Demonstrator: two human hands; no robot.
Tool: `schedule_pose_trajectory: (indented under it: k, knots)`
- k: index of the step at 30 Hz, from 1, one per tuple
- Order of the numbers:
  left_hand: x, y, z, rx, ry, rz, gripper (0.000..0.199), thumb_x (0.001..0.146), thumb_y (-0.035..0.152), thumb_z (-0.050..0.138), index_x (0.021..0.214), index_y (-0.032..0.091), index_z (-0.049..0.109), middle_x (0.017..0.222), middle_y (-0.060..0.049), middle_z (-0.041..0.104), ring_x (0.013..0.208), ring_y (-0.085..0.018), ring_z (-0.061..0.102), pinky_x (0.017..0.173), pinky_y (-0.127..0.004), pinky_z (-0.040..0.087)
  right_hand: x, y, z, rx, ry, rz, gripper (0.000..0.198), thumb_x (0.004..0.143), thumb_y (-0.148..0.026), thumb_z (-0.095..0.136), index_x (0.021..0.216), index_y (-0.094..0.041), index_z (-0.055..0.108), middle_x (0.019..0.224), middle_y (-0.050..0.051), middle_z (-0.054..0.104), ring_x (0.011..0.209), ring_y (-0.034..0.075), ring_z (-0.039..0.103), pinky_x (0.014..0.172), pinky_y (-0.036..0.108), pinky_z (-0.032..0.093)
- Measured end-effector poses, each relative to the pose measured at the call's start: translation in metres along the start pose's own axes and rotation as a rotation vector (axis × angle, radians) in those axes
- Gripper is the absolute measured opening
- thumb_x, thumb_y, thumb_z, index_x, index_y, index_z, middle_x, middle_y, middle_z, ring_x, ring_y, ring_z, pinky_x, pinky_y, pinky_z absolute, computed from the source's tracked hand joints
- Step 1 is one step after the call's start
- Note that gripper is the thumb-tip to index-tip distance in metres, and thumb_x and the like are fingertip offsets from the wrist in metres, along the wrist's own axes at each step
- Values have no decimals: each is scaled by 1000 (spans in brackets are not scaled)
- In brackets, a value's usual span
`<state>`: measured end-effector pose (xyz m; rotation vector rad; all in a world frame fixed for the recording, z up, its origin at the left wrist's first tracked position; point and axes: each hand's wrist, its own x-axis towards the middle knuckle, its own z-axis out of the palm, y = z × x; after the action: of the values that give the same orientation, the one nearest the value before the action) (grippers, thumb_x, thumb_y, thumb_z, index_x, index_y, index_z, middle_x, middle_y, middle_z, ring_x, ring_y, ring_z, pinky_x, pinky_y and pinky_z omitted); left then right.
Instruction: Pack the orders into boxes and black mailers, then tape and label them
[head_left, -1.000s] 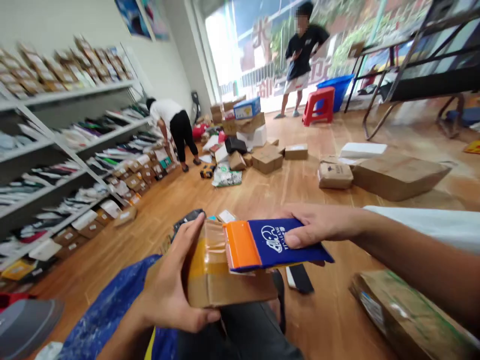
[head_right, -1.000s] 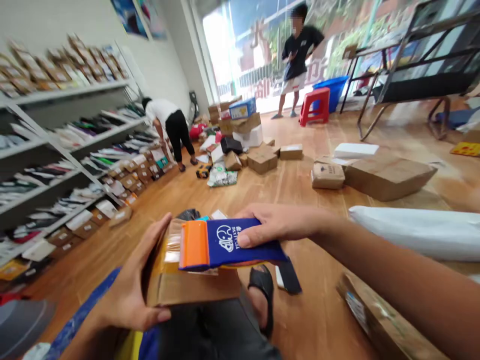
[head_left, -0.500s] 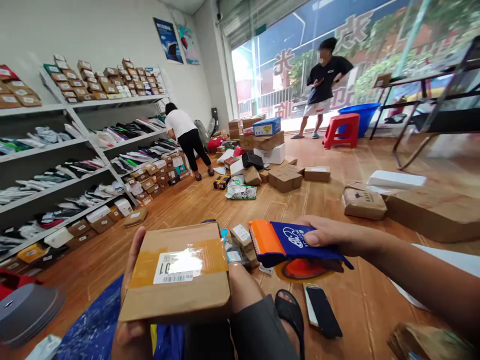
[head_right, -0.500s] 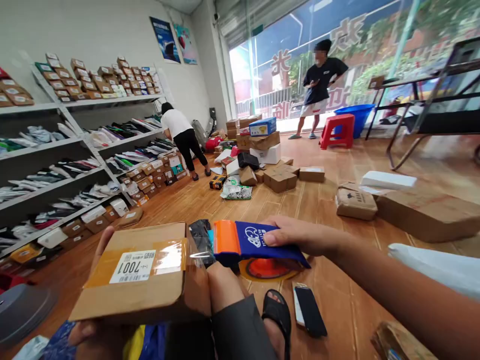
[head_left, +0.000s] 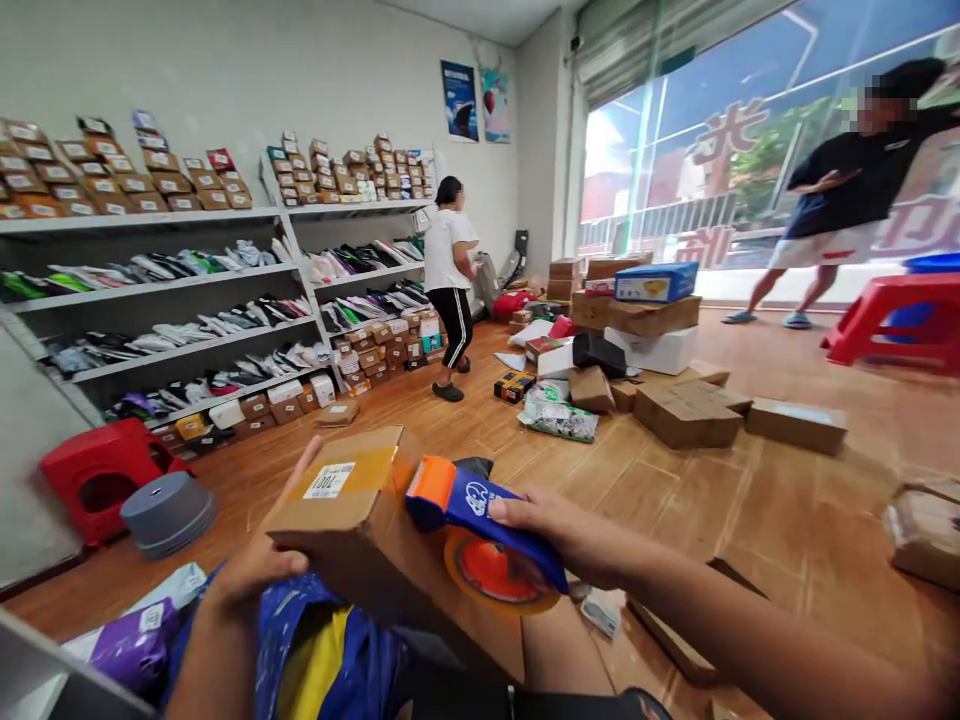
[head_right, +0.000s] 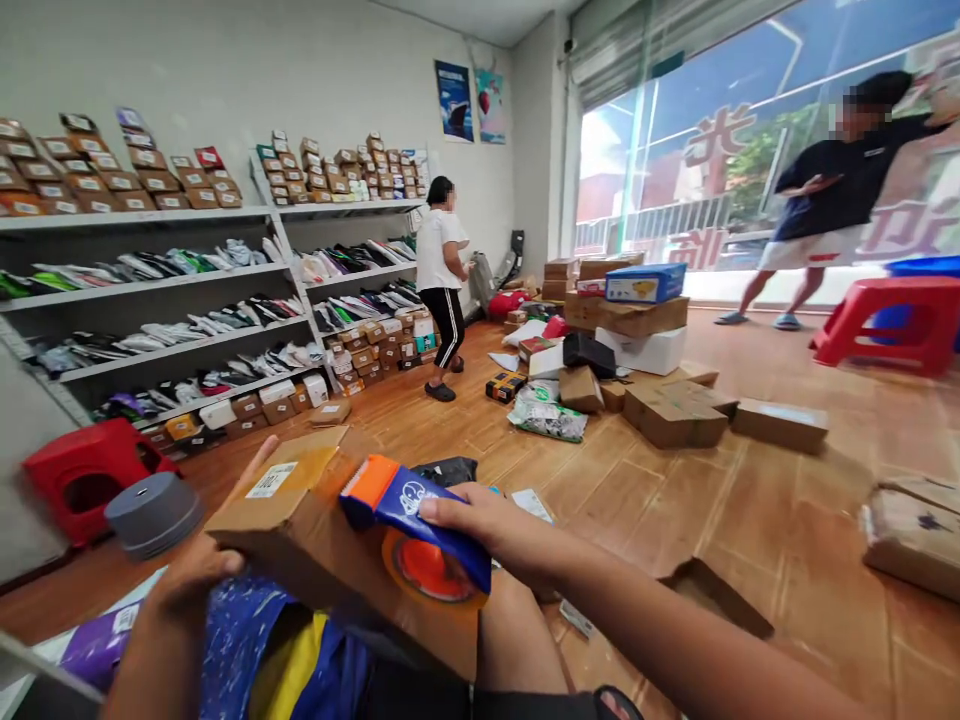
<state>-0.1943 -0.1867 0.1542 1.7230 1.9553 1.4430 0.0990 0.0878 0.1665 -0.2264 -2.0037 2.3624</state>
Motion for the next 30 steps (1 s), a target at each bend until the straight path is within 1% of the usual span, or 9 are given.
schedule_pose_trajectory:
  k: [3, 6, 9, 13, 20, 22, 25, 27, 30]
  knots:
    - [5, 42, -45, 171, -133, 22, 142, 69, 91, 76, 176, 37, 1, 182, -18, 18, 165, -48, 19, 128, -73, 24, 17, -11, 9, -34, -5, 43, 64, 70, -75, 89, 81, -16, 66, 65, 0, 66, 53, 10, 54, 48, 21, 41]
    - [21, 86, -61, 438, -339, 67, 147, 64, 75, 92, 175, 39, 4, 183, -15, 14, 166, -46, 21, 129, -69, 27, 33, -16, 20, -59, -70, 57, 63, 69, -73, 91, 80, -14, 69, 73, 1, 69, 61, 11, 57, 56, 20, 42]
    - [43, 109, -55, 529, -477, 106, 142, 66, 63, 97, 176, 34, 11, 181, -16, 23, 163, -45, 30, 129, -66, 32, 45, -18, 30, -61, -100, 66, 64, 71, -75, 90, 85, -15, 72, 73, 0, 68, 59, 10, 55, 56, 21, 42]
    - [59, 114, -40, 382, -418, 91, 126, 71, 58, 96, 173, 31, 28, 176, -15, 36, 161, -43, 36, 130, -63, 32, 42, -34, 25, -60, -79, 63, 63, 72, -78, 86, 80, -18, 69, 62, -3, 61, 53, 11, 49, 48, 22, 38]
    - [78, 133, -12, 0, -380, 162, 129, 63, 51, 103, 171, 31, 35, 175, -13, 37, 159, -43, 39, 133, -57, 30, -27, -123, 2, -358, -6, 85, 63, 76, -74, 87, 88, -14, 73, 73, 1, 67, 59, 10, 53, 49, 20, 39]
    - [82, 121, 2, -122, -325, 190, 132, 60, 51, 104, 171, 33, 34, 176, -12, 35, 160, -44, 36, 135, -57, 26, -43, -142, 6, -413, 20, 85, 61, 80, -74, 84, 92, -15, 75, 78, 2, 69, 62, 12, 57, 51, 20, 43]
    - [76, 73, 41, -363, -248, 194, 137, 59, 54, 104, 172, 35, 30, 180, -10, 26, 166, -43, 23, 137, -57, 18, -49, -145, 7, -559, 112, 179, 65, 79, -77, 84, 98, -15, 78, 90, 7, 75, 72, 15, 64, 56, 21, 48]
    - [62, 31, 75, -499, -238, 139, 138, 58, 55, 104, 172, 38, 29, 181, -9, 24, 168, -42, 18, 137, -58, 13, -43, -129, 3, -688, 152, 287, 69, 77, -79, 84, 101, -14, 79, 97, 9, 76, 77, 17, 66, 58, 21, 49]
    - [31, -23, 117, -602, -282, -5, 139, 58, 55, 105, 172, 39, 27, 182, -10, 21, 168, -42, 17, 136, -59, 10, -29, -93, -7, -692, 69, 425, 68, 83, -79, 78, 105, -15, 80, 100, 8, 78, 79, 17, 67, 63, 21, 51]
